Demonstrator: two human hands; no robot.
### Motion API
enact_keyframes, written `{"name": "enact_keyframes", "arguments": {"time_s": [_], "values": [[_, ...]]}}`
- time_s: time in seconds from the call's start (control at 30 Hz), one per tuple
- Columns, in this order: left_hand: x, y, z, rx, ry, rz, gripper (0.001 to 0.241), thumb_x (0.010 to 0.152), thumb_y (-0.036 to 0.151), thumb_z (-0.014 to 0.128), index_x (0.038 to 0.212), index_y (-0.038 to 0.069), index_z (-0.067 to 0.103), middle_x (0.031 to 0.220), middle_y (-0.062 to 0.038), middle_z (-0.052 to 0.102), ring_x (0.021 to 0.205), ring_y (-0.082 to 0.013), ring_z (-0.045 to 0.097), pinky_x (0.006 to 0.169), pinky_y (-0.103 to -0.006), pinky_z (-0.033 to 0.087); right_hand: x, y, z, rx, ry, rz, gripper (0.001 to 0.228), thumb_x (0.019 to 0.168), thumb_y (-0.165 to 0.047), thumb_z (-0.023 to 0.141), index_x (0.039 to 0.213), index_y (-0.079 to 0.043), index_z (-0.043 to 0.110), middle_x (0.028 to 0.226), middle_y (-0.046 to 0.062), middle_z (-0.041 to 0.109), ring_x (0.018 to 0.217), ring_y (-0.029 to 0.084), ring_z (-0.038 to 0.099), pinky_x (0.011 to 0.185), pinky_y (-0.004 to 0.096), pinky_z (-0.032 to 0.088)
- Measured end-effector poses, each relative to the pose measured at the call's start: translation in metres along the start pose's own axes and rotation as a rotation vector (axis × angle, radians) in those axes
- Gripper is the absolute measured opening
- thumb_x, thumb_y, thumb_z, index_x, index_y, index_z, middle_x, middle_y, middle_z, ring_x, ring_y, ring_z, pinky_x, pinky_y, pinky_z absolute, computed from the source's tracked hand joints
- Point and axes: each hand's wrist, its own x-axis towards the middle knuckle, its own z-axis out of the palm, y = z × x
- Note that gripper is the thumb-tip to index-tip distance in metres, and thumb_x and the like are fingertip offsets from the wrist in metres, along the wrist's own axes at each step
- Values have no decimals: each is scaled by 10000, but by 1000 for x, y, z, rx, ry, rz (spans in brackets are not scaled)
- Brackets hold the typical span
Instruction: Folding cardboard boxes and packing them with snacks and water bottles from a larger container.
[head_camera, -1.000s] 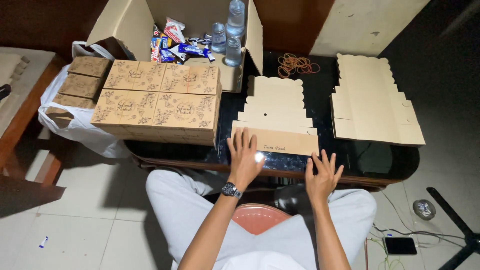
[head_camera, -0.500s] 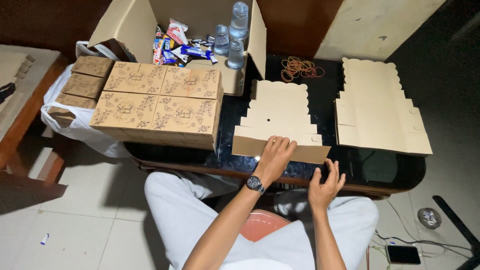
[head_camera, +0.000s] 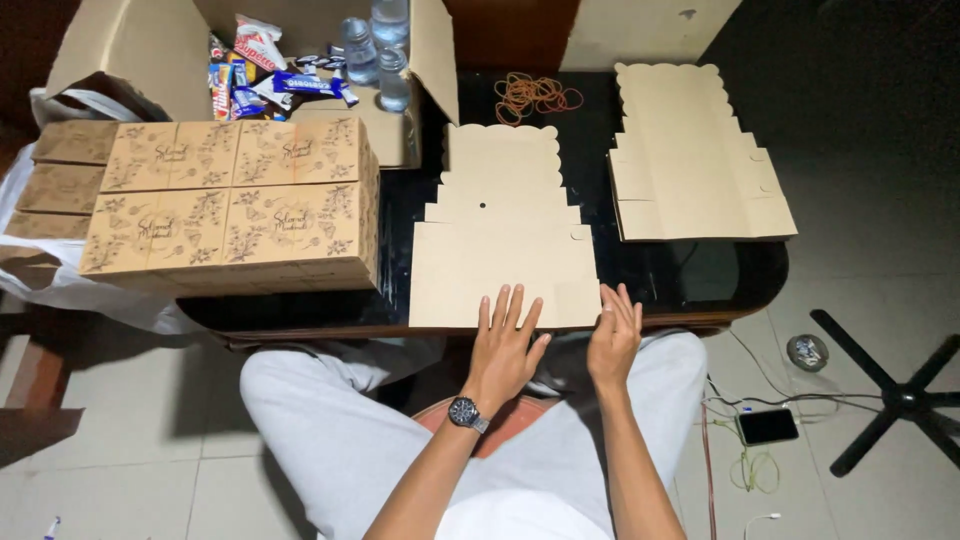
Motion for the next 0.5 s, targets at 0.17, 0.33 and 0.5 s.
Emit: {"name": "enact_keyframes", "arguments": {"time_s": [0.17, 0.33, 0.5], "values": [[15, 0, -3, 8, -53, -38, 522, 1074, 434, 409, 1516, 168, 491, 1592, -232, 381, 1522, -407, 242, 1207, -649, 62, 1, -19, -4, 46, -9, 46, 311, 1062, -187, 517, 1299, -171, 718, 1348, -2, 693, 1420, 209, 502, 1271, 465, 155], [19, 3, 13, 66, -34, -57, 527, 1058, 475, 414, 1522, 234, 476, 1616, -219, 338, 1542, -411, 177, 1182, -700, 19, -5, -18, -2, 69, -74, 23, 269, 1061, -240, 537, 1210, -162, 747, 1301, 0, 720, 1419, 199, 513, 1280, 517, 66], [22, 3, 26, 101, -24, -103, 521, 1053, 474, 412, 1523, 257, 470, 1637, -207, 302, 1557, -389, 136, 1168, -723, -3, -11, -32, 0, -69, -175, -89, 281, 1035, -284, 531, 1146, -173, 764, 1342, -3, 699, 1454, 220, 475, 1265, 593, 3]]}}
